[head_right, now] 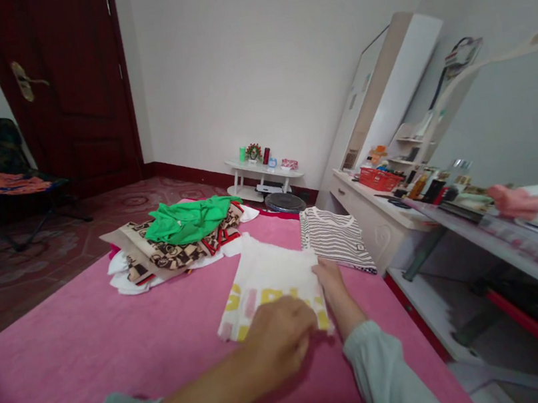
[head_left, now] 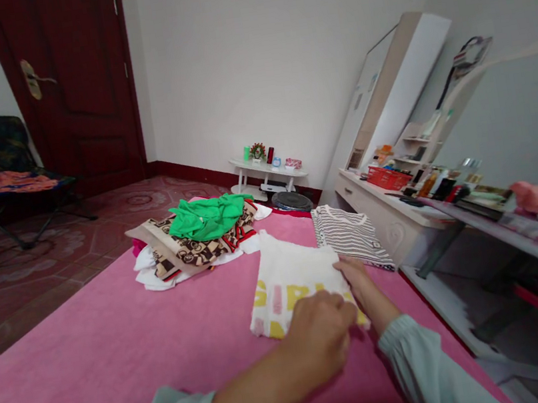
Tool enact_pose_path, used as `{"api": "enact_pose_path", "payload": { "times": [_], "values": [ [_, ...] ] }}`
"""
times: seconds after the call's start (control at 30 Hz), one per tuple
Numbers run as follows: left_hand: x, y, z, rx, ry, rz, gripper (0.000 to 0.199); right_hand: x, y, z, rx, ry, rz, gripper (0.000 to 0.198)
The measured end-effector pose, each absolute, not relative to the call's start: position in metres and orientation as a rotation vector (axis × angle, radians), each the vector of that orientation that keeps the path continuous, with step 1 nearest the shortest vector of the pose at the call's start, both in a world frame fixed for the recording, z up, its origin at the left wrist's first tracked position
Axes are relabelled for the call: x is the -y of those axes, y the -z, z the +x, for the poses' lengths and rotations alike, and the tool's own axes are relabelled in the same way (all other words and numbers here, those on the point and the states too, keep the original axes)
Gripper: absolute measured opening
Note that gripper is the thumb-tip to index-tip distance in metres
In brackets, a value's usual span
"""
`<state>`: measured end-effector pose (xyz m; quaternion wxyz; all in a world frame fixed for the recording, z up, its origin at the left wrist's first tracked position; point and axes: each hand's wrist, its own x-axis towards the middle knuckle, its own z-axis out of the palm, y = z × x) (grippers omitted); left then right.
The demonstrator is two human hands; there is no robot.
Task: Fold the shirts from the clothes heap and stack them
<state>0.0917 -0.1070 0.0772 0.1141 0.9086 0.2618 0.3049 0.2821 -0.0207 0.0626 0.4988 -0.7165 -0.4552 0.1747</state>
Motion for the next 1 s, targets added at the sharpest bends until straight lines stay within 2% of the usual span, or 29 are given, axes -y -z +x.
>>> {"api": "enact_pose_path", "payload": {
  "times": [0.1, 0.17, 0.23, 0.37, 0.43, 0.5, 0.6, 0.7, 0.83, 1.0],
  "values": [
    [0.125, -0.046, 0.110, -0.495, -0.533, 2.715, 0.011, 0.044, -0.022, 0.312, 0.872, -0.571, -1.681, 0.063],
    [0.130, -0.039, 0.113, -0.429, -0.494, 2.667, 0.012, 0.049, -0.006, 0.323, 0.771, -0.622, -1.604, 0.069],
    [0.128, -0.041, 0.112, -0.464, -0.557, 2.585, 0.013, 0.049, 0.000, 0.323, 0.853, -0.499, -1.610, 0.064],
    [0.114, -0.051, 0.106, -0.612, -0.681, 2.487, 0.017, 0.052, -0.017, 0.299, 1.297, 0.006, -1.653, 0.046],
    [0.103, -0.055, 0.102, -0.702, -0.685, 2.466, 0.018, 0.055, -0.027, 0.286, 1.478, 0.140, -1.617, 0.046],
    [0.092, -0.056, 0.097, -0.806, -0.693, 2.462, 0.018, 0.057, -0.029, 0.280, 1.659, 0.157, -1.654, 0.048],
    [0.073, -0.052, 0.090, -0.986, -0.764, 2.503, 0.021, 0.058, -0.017, 0.279, 1.916, 0.022, -1.899, 0.054],
    [0.058, -0.039, 0.084, -1.075, -0.734, 2.575, 0.028, 0.060, -0.003, 0.281, 1.958, -0.069, -2.079, 0.057],
    [0.052, -0.020, 0.084, -1.091, -0.655, 2.656, 0.040, 0.059, 0.005, 0.286, 1.899, -0.009, -1.973, 0.050],
    [0.055, -0.014, 0.087, -1.102, -0.585, 2.675, 0.044, 0.035, 0.007, 0.315, 1.567, 0.061, -1.708, 0.040]
  ]
}}
